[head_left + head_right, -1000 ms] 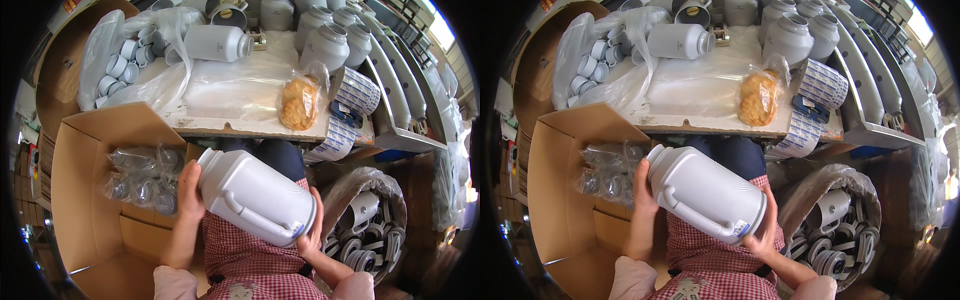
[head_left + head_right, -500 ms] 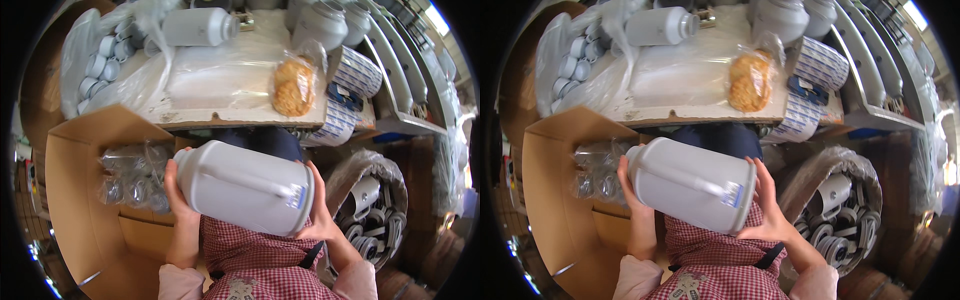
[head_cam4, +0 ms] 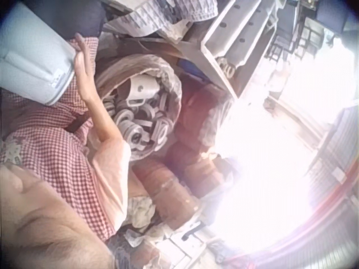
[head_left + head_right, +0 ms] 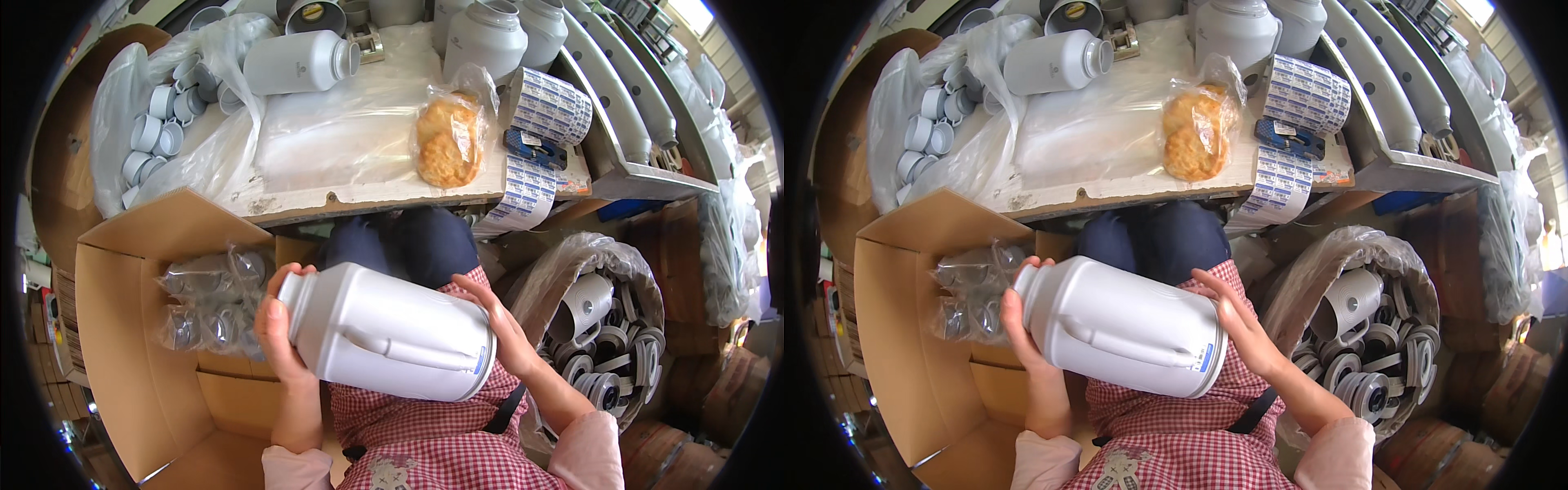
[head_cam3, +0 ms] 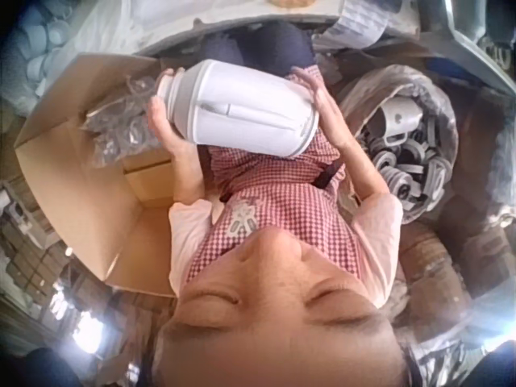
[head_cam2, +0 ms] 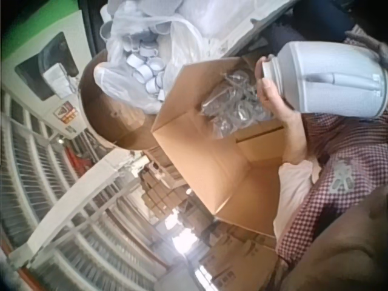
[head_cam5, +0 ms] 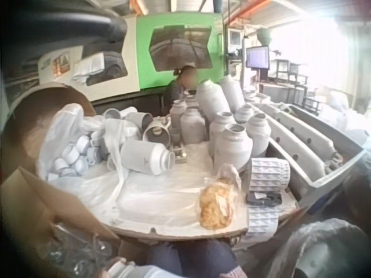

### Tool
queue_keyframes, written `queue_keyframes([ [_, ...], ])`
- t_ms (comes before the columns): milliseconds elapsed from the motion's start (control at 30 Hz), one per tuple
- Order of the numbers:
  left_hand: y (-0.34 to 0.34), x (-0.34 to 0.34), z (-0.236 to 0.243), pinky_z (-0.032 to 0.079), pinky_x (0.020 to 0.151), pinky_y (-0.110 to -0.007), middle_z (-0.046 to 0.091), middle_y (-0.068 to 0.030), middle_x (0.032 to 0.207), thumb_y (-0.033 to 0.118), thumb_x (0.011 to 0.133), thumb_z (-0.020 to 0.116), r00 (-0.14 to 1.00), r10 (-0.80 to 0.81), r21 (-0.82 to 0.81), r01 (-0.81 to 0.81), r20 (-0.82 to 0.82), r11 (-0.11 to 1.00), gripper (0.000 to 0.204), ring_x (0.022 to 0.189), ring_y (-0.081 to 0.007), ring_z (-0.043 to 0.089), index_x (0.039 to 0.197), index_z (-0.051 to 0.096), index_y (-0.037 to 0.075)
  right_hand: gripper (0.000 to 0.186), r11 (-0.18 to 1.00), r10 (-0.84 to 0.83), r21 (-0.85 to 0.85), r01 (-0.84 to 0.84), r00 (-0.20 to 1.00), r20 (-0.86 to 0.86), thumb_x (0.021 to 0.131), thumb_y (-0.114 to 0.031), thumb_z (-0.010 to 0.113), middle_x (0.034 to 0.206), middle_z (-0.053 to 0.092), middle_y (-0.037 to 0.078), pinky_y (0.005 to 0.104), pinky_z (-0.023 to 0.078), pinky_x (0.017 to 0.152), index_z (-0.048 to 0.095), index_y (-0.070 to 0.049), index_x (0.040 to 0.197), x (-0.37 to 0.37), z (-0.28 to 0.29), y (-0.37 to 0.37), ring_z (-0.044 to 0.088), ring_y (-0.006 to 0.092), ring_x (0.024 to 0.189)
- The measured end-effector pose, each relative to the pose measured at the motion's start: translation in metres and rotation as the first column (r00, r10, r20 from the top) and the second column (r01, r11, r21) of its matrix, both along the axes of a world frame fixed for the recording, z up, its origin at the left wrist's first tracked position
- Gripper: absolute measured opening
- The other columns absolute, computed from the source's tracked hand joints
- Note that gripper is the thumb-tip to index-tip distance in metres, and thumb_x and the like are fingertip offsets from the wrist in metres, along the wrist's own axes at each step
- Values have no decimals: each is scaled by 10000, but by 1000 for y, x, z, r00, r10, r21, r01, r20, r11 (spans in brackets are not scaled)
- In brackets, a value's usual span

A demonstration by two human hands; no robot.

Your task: The person assembles and packs gray thermos flasks. They place lids on the flasks, wrap each in a clear plastic bag, and place the wrapped units into a cardboard box. The person also applies a label to the side of each flask before bagging.

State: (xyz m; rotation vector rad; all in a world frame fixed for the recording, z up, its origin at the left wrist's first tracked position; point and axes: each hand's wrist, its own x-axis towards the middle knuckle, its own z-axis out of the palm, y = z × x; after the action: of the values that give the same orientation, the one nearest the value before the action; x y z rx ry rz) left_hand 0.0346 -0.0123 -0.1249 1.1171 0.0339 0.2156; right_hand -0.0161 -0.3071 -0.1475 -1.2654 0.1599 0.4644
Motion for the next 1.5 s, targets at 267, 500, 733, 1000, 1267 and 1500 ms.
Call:
queue_keyframes([
  [267, 23, 14, -19, 548, 912, -369, 738, -98, 1121, 544, 1056, 498, 908, -75, -292, -53, -411, 955, 562, 1046, -223, 685, 1241, 675, 43, 1477, 796, 413, -580, 171, 546, 729, 625, -631, 959, 1617, 217, 406, 608, 338, 1202, 95, -40, 1667, -8, 29, -3, 296, 574, 1503],
  [500, 10, 4, -10, 546, 963, -401, 692, -145, 1235, 523, 1056, 501, 953, 15, -306, -112, -304, 945, 562, 1087, -246, 682, 1237, 669, 18, 1271, 941, 170, -339, -19, 891, 421, 842, -735, 719, 1603, 251, 413, 576, 416, 1162, 86, -3, 1666, -12, 14, 9, 401, 538, 1459],
  [733, 11, 47, 6, 411, 1165, -572, 658, -191, 1255, 517, 969, 702, 627, -749, 339, 671, 216, 659, 457, 1270, -381, 623, 998, 562, 83, 697, 680, 368, -704, -204, 926, 87, 1114, -552, 368, 1140, 755, 223, 445, 539, 992, 709, 38, 1259, 19, 43, -12, 722, 396, 1060],
  [1000, 48, 232, 107, 501, 988, -312, 717, -52, 1022, 256, 1085, 592, 956, -291, 933, 146, -47, 330, 237, 1014, -162, 664, 1057, 700, 46, 458, 738, 522, -670, 83, 559, 644, 991, -389, 644, 1392, 638, 172, 543, 402, 1153, 709, -38, 1278, 85, 35, 46, 571, 380, 1311],
  [1267, 197, 422, 64, 574, 919, -449, 707, -146, 1149, 49, 969, 568, 987, -104, 706, 13, -123, -708, 310, 1059, -342, 707, 1184, 767, 152, 468, 951, 242, -297, -87, 807, 539, 1111, -322, 442, 1154, 729, 155, 425, 472, 1015, 770, -8, 999, 128, 12, 53, 631, 306, 1123],
  [1500, 204, 419, 75, 584, 752, -474, 720, -192, 903, 15, 764, 675, 938, -344, 445, -296, -31, -845, 108, 871, -383, 715, 853, 725, 48, 502, 978, 132, -205, -44, 888, 441, 1131, -308, 407, 1156, 728, 203, 395, 503, 969, 741, 17, 945, 126, 7, 44, 676, 298, 1064],
])
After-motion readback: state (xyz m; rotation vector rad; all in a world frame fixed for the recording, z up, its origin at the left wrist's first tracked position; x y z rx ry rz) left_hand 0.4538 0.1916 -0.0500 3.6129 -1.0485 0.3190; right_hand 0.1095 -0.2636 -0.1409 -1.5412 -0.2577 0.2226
